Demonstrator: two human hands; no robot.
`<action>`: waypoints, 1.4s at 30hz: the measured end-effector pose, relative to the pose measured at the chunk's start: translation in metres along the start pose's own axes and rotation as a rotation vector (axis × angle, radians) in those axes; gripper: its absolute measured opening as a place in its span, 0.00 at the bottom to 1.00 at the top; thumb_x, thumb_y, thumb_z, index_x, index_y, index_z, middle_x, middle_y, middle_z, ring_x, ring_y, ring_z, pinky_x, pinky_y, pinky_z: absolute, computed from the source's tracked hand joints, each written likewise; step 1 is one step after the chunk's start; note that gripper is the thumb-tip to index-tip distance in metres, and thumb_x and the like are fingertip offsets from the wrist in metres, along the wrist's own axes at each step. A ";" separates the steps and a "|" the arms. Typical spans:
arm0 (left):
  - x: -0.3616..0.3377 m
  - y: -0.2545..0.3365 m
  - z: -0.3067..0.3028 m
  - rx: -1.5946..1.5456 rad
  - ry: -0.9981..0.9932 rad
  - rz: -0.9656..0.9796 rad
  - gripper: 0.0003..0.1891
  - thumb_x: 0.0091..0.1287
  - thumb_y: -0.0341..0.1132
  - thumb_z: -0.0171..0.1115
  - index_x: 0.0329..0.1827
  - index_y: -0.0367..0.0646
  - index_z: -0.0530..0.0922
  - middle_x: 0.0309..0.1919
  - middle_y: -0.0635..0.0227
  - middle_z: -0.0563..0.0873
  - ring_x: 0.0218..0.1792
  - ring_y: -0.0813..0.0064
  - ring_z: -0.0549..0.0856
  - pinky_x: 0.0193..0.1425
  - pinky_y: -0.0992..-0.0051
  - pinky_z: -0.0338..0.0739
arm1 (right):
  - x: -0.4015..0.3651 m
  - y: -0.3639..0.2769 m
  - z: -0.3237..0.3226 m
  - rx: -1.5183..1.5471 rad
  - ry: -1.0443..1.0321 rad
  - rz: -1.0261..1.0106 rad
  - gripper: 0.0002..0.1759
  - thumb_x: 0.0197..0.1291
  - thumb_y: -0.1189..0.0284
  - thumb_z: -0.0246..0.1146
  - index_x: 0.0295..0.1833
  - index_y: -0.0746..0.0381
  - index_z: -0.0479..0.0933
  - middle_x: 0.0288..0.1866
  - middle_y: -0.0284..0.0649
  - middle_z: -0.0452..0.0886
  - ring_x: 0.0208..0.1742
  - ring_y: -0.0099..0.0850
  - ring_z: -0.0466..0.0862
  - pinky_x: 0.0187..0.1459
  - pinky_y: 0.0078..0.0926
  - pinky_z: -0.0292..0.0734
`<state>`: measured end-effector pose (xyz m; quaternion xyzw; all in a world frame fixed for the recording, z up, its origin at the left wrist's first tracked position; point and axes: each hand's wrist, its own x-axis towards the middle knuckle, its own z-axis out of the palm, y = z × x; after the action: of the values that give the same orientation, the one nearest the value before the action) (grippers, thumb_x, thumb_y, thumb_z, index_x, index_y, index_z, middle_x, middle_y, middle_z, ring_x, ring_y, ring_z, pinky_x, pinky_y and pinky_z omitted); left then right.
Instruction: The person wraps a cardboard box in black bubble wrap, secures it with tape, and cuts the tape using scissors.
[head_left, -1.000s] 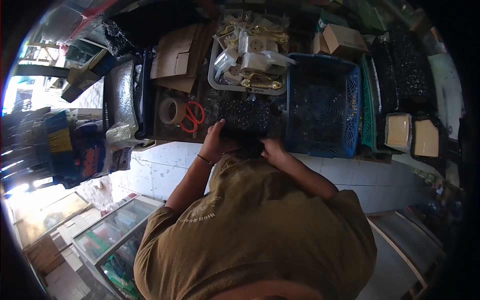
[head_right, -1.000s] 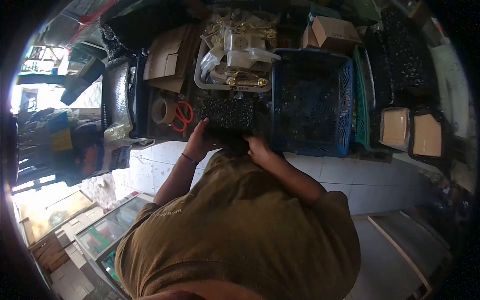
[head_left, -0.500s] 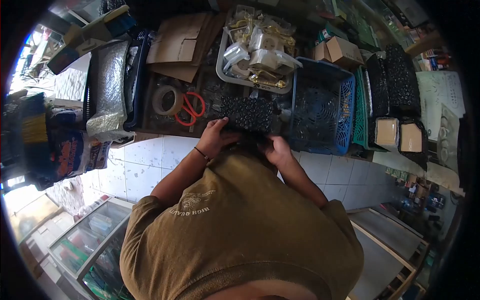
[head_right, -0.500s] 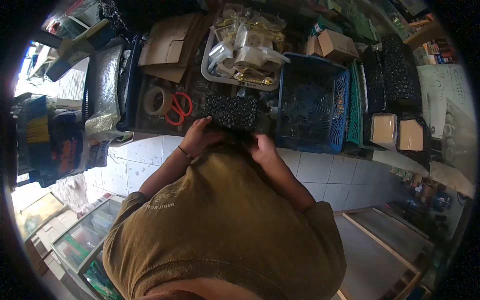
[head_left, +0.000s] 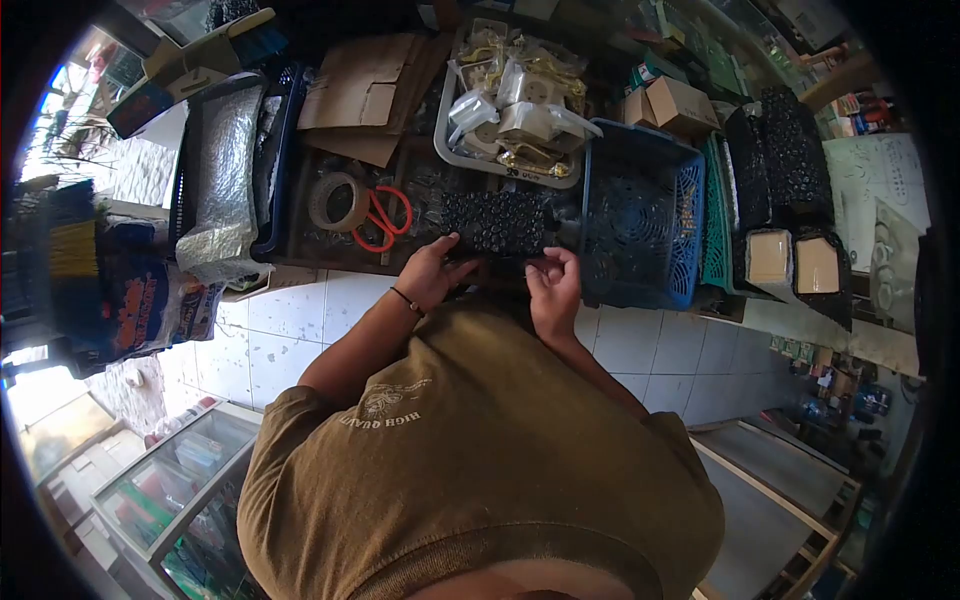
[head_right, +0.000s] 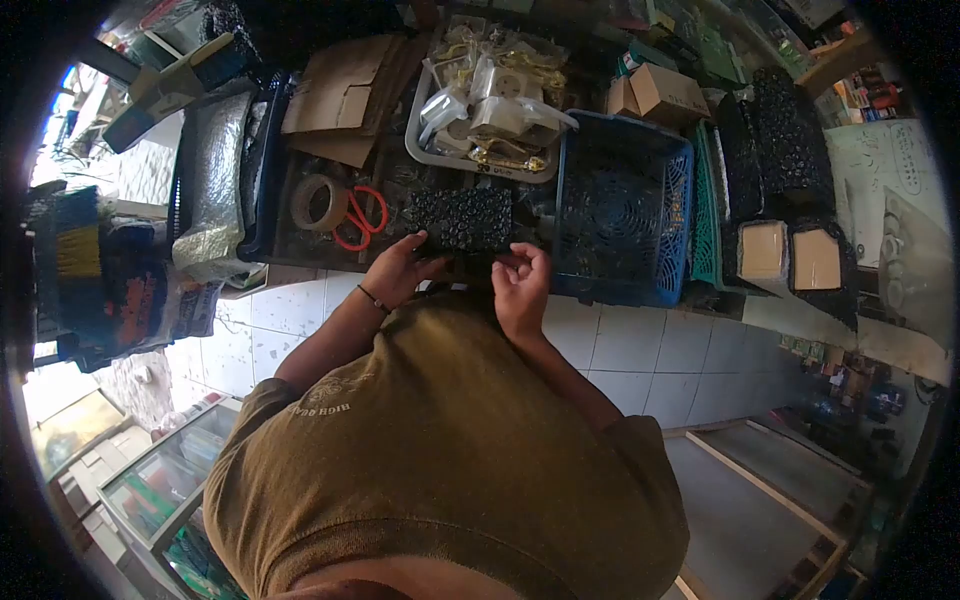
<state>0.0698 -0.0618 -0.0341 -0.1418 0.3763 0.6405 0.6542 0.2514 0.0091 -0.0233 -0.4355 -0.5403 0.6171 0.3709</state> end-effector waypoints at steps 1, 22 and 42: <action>0.000 -0.001 0.000 0.002 -0.002 0.002 0.12 0.68 0.33 0.51 0.49 0.33 0.70 0.48 0.60 0.77 0.50 0.64 0.78 0.55 0.65 0.78 | 0.001 -0.003 0.002 0.001 0.000 -0.003 0.21 0.52 0.84 0.59 0.52 0.66 0.62 0.47 0.42 0.69 0.41 0.27 0.77 0.44 0.21 0.74; -0.001 0.051 0.018 0.872 0.031 0.191 0.23 0.65 0.50 0.56 0.42 0.33 0.70 0.30 0.60 0.81 0.28 0.70 0.85 0.31 0.75 0.79 | 0.083 -0.049 -0.004 -0.887 -0.345 -0.586 0.28 0.36 0.69 0.74 0.45 0.59 0.69 0.41 0.43 0.70 0.45 0.43 0.72 0.44 0.37 0.69; -0.003 0.057 0.038 1.787 -0.241 1.265 0.18 0.46 0.33 0.70 0.41 0.46 0.75 0.48 0.61 0.74 0.54 0.58 0.73 0.54 0.62 0.71 | 0.093 -0.061 -0.005 -0.883 -0.457 -0.431 0.25 0.43 0.67 0.72 0.44 0.63 0.70 0.44 0.46 0.70 0.47 0.46 0.74 0.46 0.38 0.72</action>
<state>0.0282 -0.0303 0.0105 0.6645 0.6423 0.3665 0.1073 0.2228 0.1059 0.0241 -0.2838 -0.8923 0.3202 0.1438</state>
